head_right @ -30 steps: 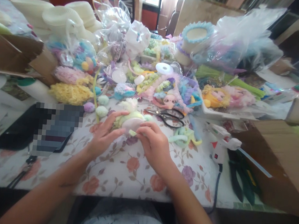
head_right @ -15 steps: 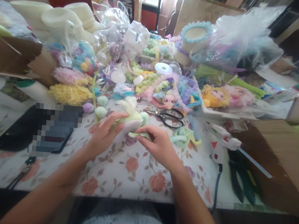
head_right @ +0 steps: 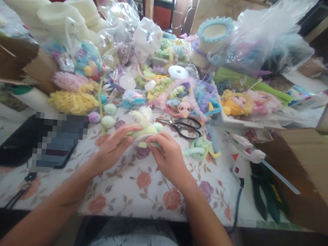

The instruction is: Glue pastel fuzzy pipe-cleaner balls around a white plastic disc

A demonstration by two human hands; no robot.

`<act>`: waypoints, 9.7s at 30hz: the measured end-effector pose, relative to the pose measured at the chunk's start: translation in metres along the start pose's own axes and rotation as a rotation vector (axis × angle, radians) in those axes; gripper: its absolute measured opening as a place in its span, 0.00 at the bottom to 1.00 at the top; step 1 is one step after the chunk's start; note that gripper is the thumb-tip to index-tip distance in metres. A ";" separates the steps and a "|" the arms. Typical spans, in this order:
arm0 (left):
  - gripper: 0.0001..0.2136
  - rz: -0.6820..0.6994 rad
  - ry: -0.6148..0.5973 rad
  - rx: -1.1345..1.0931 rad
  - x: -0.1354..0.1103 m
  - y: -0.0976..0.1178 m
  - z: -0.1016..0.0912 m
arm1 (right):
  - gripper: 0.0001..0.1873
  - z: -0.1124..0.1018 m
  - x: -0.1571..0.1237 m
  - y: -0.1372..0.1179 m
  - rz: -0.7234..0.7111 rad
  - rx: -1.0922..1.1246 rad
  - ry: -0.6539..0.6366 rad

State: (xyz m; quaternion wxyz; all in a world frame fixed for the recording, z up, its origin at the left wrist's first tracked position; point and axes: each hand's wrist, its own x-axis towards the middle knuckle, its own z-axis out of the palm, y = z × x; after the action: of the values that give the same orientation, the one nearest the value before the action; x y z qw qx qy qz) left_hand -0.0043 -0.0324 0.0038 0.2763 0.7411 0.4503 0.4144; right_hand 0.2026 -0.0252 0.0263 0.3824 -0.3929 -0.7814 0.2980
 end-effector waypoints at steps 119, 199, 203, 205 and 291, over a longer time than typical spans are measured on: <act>0.11 0.152 0.111 0.136 -0.009 0.005 0.023 | 0.05 0.020 -0.017 0.000 -0.066 -0.101 0.268; 0.12 0.302 0.169 0.215 -0.009 0.010 0.024 | 0.09 0.004 -0.017 0.000 0.403 0.233 0.136; 0.12 0.305 0.161 0.212 -0.009 0.010 0.023 | 0.12 0.002 -0.015 0.006 0.471 0.366 0.092; 0.12 0.306 0.155 0.212 -0.009 0.010 0.023 | 0.13 0.002 -0.015 0.009 0.448 0.378 0.097; 0.18 -0.123 0.200 -0.004 -0.008 -0.002 0.021 | 0.10 0.025 -0.020 0.006 0.514 0.627 0.239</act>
State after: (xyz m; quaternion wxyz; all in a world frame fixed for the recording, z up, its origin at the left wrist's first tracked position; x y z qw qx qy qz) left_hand 0.0114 -0.0395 -0.0112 0.2565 0.6664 0.5193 0.4695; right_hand 0.1916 -0.0435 0.0013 0.4849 -0.4714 -0.4796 0.5592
